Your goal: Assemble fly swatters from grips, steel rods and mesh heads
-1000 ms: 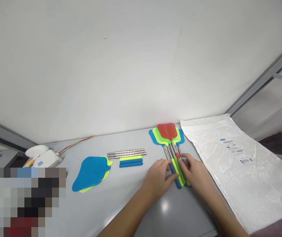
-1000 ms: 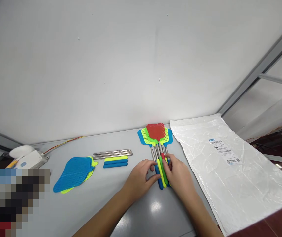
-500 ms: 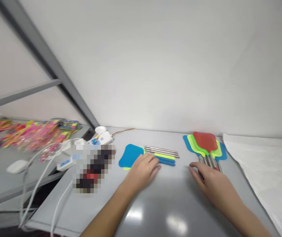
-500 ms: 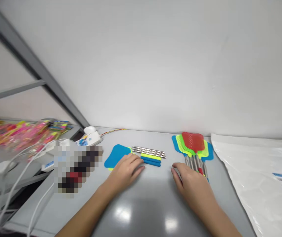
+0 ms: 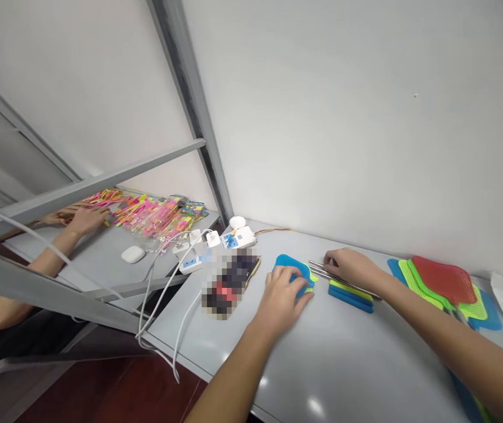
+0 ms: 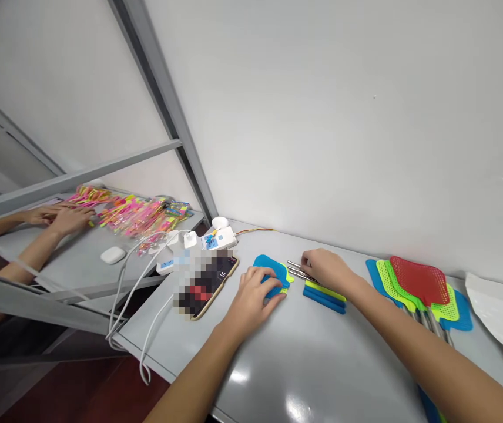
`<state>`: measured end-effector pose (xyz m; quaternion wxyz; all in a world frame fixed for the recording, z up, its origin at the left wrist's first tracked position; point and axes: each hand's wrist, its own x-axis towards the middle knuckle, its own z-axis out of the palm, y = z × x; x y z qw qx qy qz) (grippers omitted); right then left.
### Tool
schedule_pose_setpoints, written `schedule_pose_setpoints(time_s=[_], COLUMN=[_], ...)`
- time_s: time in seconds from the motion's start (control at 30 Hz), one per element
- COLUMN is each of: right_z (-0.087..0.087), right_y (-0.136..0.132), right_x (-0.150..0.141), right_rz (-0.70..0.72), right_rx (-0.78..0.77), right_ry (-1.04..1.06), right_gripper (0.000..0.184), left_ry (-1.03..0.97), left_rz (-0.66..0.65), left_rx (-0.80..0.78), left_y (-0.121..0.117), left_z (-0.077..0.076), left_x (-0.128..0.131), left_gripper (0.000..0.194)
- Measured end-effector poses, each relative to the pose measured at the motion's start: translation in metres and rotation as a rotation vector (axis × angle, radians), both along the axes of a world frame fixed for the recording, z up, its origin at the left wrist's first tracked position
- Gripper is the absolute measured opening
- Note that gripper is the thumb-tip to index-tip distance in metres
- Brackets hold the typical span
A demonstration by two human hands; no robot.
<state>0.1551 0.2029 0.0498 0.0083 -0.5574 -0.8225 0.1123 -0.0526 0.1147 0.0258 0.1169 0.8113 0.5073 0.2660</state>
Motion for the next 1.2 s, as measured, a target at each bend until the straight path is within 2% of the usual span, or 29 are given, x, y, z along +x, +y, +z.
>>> schedule_pose_setpoints(time_s=[0.1,0.27,0.37,0.5,0.6,0.7,0.8,0.9,1.07,1.2], right_z=[-0.001,0.009,0.028,0.058,0.070,0.072,0.071,0.069,0.058,0.050], right_y=[0.001,-0.004,-0.015,-0.047,-0.080,-0.115,-0.143,-0.159,-0.169,-0.174], right_x=[0.001,0.000,0.006,0.027,0.047,0.062,0.072,0.078,0.080,0.073], right_rz=[0.013,0.009,-0.080,-0.208,-0.271,-0.328,-0.399,-0.447,-0.551,-0.542], right_rx=[0.013,0.089,0.147,0.243,0.385,0.401,0.325,0.201,-0.017,-0.083], right_ry=[-0.024,-0.085,-0.131,-0.114,0.110,0.408,0.670,0.951,1.387,1.530], right_gripper=[0.018,0.015,0.017,0.018,0.019,0.025,0.027,0.023,0.020,0.029], left_ry=[0.030,0.154,0.231,0.272,0.281,0.290,0.296,0.298,0.304,0.328], left_rz=[-0.022,-0.172,-0.189,-0.174,-0.171,-0.183,-0.196,-0.215,-0.232,-0.190], left_rx=[0.021,0.067,0.087,0.103,0.110,0.111,0.108,0.104,0.108,0.120], left_y=[-0.002,-0.001,0.006,0.014,0.015,0.013,0.009,0.005,-0.002,-0.003], left_z=[0.000,0.002,0.001,-0.002,-0.004,-0.005,-0.005,-0.007,-0.011,-0.014], left_x=[0.006,0.030,0.044,0.056,0.059,0.059,0.058,0.057,0.057,0.058], left_gripper=[0.016,0.015,0.009,0.009,0.008,0.008,0.011,0.010,0.017,0.016])
